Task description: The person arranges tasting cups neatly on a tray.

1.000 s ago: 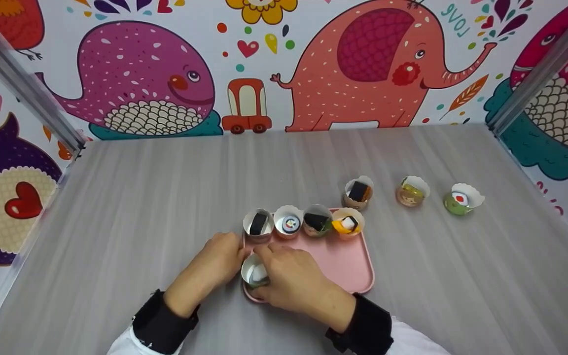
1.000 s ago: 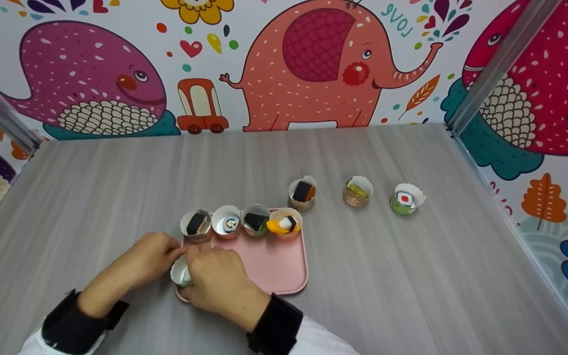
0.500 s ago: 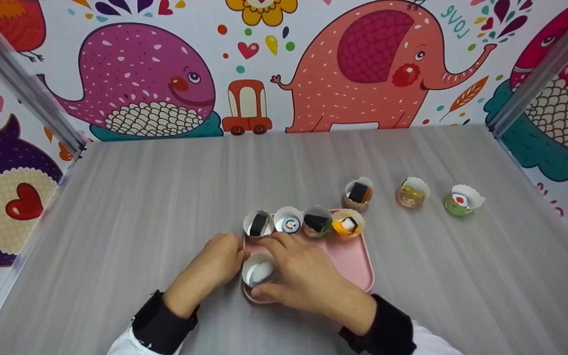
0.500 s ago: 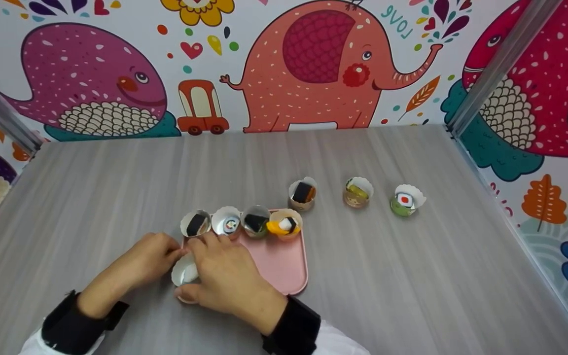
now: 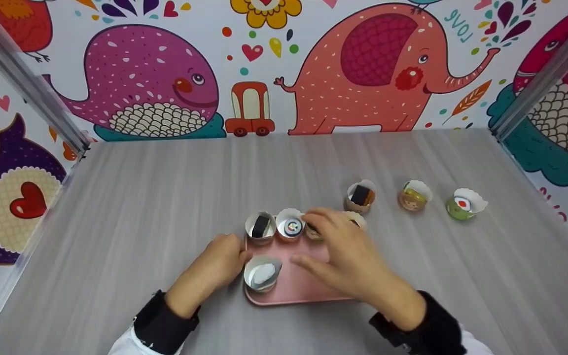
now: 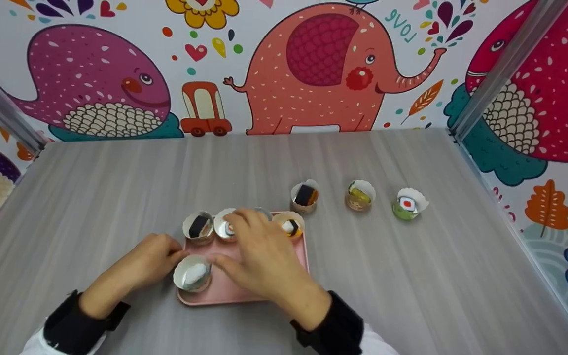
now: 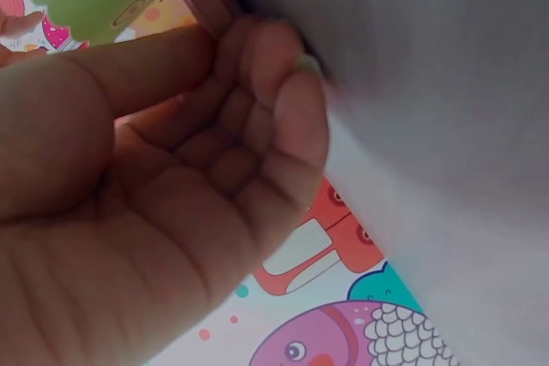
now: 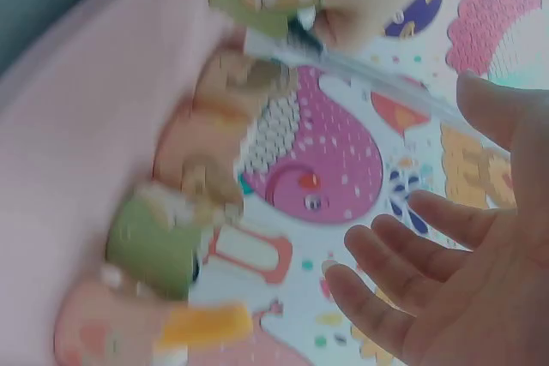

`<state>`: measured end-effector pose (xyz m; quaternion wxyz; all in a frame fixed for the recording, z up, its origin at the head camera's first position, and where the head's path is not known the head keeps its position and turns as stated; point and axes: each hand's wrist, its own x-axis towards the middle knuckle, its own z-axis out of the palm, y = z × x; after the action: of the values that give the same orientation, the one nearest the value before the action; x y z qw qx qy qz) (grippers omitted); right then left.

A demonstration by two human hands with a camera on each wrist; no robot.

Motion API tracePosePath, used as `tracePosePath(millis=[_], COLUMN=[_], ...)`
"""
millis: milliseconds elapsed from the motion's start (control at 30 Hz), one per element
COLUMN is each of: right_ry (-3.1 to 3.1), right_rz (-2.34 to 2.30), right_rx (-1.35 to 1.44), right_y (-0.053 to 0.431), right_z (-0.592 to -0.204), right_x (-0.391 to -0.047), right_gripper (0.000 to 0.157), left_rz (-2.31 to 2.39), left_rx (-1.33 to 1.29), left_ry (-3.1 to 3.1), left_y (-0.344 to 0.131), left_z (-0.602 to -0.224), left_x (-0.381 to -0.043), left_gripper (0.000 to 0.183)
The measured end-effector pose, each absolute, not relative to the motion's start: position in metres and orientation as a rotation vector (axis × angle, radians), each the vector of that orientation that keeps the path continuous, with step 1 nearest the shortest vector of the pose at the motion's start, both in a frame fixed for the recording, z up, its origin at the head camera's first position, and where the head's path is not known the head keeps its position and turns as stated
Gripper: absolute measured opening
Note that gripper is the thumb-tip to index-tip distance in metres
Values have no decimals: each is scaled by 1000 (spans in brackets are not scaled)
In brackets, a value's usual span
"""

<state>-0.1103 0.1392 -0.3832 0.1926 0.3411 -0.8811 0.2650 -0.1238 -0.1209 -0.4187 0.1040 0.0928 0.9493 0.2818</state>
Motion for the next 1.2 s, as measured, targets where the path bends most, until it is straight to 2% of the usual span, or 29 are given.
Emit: tracePosePath(millis=[400, 600, 933, 1200], right_ry=[-2664, -2777, -2860, -2930], right_rz=[817, 764, 715, 672], right_rx=[603, 445, 187, 32], right_y=[213, 252, 310, 352], right_z=[-371, -371, -386, -399], right_x=[-122, -124, -133, -144], right_gripper=[65, 76, 112, 118], left_rz=[845, 839, 837, 861], left_rx=[267, 281, 276, 274], left_ry=[2791, 2804, 2808, 2797], left_y=[-120, -120, -119, -121], left_z=[-419, -419, -420, -421], left_x=[-123, -123, -124, -124], left_gripper=[40, 39, 42, 45])
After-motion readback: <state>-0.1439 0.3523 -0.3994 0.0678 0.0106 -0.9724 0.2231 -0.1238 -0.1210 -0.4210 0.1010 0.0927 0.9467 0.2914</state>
